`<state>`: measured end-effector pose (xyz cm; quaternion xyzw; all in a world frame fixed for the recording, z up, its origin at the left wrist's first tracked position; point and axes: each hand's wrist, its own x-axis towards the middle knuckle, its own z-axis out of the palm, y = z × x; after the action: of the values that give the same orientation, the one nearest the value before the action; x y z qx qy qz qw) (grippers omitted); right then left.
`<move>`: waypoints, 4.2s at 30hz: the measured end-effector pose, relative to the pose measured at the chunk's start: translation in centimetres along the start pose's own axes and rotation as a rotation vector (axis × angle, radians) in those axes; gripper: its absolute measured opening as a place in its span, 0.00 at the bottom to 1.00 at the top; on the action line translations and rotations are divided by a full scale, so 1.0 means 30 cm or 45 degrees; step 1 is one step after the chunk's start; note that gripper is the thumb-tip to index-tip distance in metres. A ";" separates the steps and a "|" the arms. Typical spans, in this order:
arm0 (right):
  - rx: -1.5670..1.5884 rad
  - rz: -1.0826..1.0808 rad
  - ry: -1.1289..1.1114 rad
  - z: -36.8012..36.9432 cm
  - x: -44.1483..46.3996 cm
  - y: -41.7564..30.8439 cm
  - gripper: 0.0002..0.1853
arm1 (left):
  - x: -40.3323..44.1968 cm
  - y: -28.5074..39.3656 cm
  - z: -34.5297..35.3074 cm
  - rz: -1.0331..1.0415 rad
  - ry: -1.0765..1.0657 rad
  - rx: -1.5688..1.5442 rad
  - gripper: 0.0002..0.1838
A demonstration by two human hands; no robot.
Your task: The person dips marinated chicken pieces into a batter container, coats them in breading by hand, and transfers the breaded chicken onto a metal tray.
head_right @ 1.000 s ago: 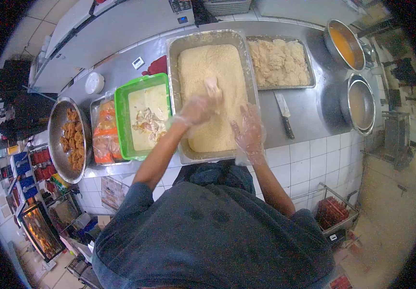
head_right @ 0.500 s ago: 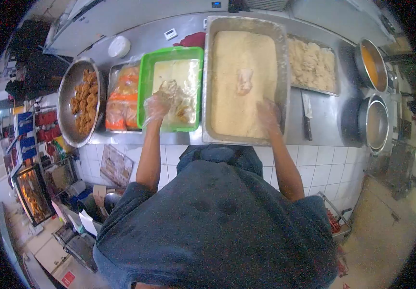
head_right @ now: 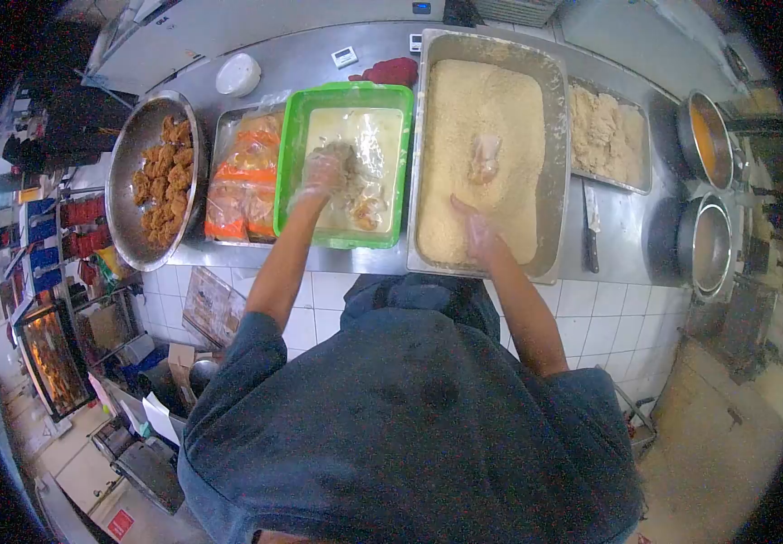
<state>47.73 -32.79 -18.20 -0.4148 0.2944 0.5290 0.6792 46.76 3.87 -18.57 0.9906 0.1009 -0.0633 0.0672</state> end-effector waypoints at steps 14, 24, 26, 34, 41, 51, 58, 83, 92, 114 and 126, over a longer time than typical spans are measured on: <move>0.194 -0.484 0.200 0.245 -0.187 -0.013 0.34 | 0.118 -0.149 0.068 0.539 -0.377 0.295 0.24; -1.807 -0.943 0.450 0.124 0.280 -0.070 0.37 | 0.049 -0.156 -0.227 0.159 -0.533 -0.472 0.21; -1.935 -0.537 0.317 0.170 0.136 -0.068 0.36 | 0.043 -0.187 -0.239 0.136 -0.528 -0.536 0.20; -1.509 -0.765 -0.032 0.026 0.025 0.004 0.34 | 0.075 -0.160 -0.309 0.203 -0.240 -0.589 0.20; -0.225 -0.620 -0.028 0.000 -0.030 -0.066 0.34 | 0.100 -0.138 -0.206 -0.148 -0.415 -1.192 0.19; -1.001 -0.789 0.511 -0.366 0.238 0.149 0.37 | 0.074 -0.109 -0.272 0.370 -0.395 -0.172 0.18; -1.470 -0.570 0.525 -0.037 0.095 0.167 0.37 | -0.013 0.007 -0.347 -0.550 -0.525 -2.057 0.15; -2.163 -1.640 1.392 -0.024 0.238 -0.462 0.29 | -0.120 0.180 -0.486 -0.646 0.136 -0.989 0.15; -2.281 -1.055 1.333 0.045 0.154 -0.344 0.30 | -0.100 0.130 -0.413 -0.588 0.178 -1.153 0.13; -2.228 -1.120 1.472 0.061 0.200 -0.187 0.34 | -0.056 0.154 -0.438 -0.487 0.158 -1.179 0.15; -2.326 -1.022 1.788 -0.016 0.336 -0.260 0.31 | -0.123 0.120 -0.447 -0.434 0.227 -1.383 0.13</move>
<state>57.95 -29.16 -24.93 -0.9970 -0.0318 -0.0453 -0.0539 45.42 1.63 -4.45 0.7853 0.2823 0.0714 0.5464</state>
